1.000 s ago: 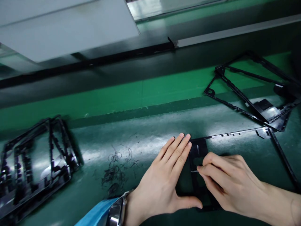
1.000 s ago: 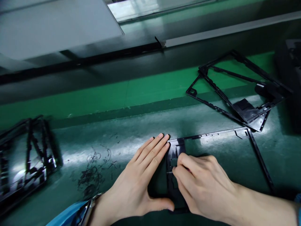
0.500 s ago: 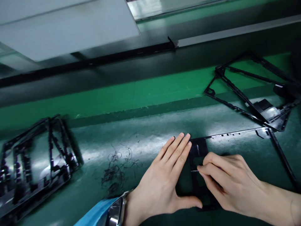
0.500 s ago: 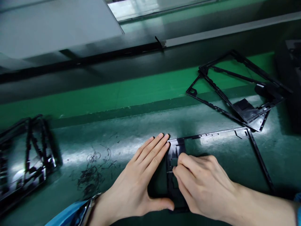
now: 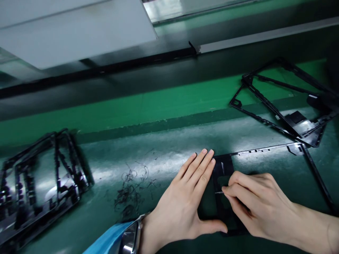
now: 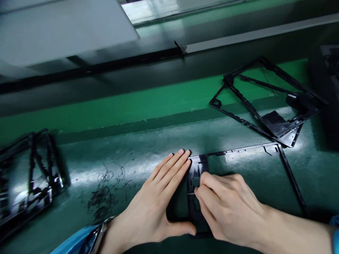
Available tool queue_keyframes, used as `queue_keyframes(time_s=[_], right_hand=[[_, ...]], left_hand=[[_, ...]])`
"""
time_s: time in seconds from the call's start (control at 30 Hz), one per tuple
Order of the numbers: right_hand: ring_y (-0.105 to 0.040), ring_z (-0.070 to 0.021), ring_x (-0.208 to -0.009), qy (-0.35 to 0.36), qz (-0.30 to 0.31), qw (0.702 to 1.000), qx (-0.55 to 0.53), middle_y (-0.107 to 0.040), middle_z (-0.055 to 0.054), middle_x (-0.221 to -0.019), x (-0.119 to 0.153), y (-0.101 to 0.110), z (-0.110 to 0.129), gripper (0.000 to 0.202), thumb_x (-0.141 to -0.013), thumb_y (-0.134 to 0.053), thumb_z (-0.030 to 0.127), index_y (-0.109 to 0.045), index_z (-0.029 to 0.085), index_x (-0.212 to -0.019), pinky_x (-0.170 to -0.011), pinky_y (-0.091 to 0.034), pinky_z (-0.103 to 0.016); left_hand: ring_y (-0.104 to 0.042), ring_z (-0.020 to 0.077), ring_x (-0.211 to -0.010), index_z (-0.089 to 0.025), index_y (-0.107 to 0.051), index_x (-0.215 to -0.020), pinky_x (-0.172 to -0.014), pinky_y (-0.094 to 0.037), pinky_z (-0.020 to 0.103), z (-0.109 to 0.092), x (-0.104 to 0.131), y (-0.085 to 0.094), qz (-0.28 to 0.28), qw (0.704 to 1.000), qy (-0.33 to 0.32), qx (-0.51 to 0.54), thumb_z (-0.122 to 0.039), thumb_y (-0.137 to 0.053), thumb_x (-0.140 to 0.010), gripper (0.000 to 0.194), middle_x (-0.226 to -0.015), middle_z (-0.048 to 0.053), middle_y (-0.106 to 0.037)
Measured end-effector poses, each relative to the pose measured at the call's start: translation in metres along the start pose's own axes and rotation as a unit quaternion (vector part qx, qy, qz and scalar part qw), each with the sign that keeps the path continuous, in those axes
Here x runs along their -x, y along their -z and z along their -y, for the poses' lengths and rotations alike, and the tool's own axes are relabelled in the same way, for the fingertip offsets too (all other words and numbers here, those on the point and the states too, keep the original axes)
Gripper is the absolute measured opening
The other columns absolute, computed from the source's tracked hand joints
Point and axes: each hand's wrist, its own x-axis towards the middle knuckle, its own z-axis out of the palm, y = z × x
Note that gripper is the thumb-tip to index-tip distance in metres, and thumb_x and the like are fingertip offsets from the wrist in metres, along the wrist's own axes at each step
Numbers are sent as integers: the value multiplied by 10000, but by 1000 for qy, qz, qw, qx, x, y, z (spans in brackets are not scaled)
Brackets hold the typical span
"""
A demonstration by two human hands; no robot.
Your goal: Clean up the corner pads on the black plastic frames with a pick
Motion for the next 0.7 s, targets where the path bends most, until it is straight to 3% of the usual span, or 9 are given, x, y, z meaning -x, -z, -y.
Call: queue_keyframes(time_s=[0.23, 0.47, 0.7], right_hand=[[-448, -135, -581, 6, 15, 1000, -2, -550, -5, -803, 3, -1, -2, 214, -989, -530, 61, -688, 146, -873, -506, -359, -318], [-469, -138, -581, -12, 6, 1000, 0, -585, -14, -829, 2, -2, -1, 213, -1030, -517, 77, -705, 139, -950, -522, -375, -321], [-439, -138, -580, 3, 18, 1000, -10, -533, -8, -794, 2, -1, -1, 231, -985, -521, 60, -686, 146, -848, -508, -357, -315]], left_hand=[[-271, 442, -1630, -38, -83, -1721, -1311, -314, 607, 0, -1, 0, -7, 1000, -2, 2, -956, -572, -817, 1378, -1743, 263, -292], [-266, 432, -1635, -46, -84, -1724, -1317, -313, 594, 1, 0, -1, -6, 1000, 1, 3, -966, -574, -804, 1390, -1751, 252, -279], [-282, 454, -1623, -51, -57, -1728, -1300, -332, 624, 1, 1, -1, -12, 1000, -2, 10, -950, -588, -814, 1388, -1742, 258, -297]])
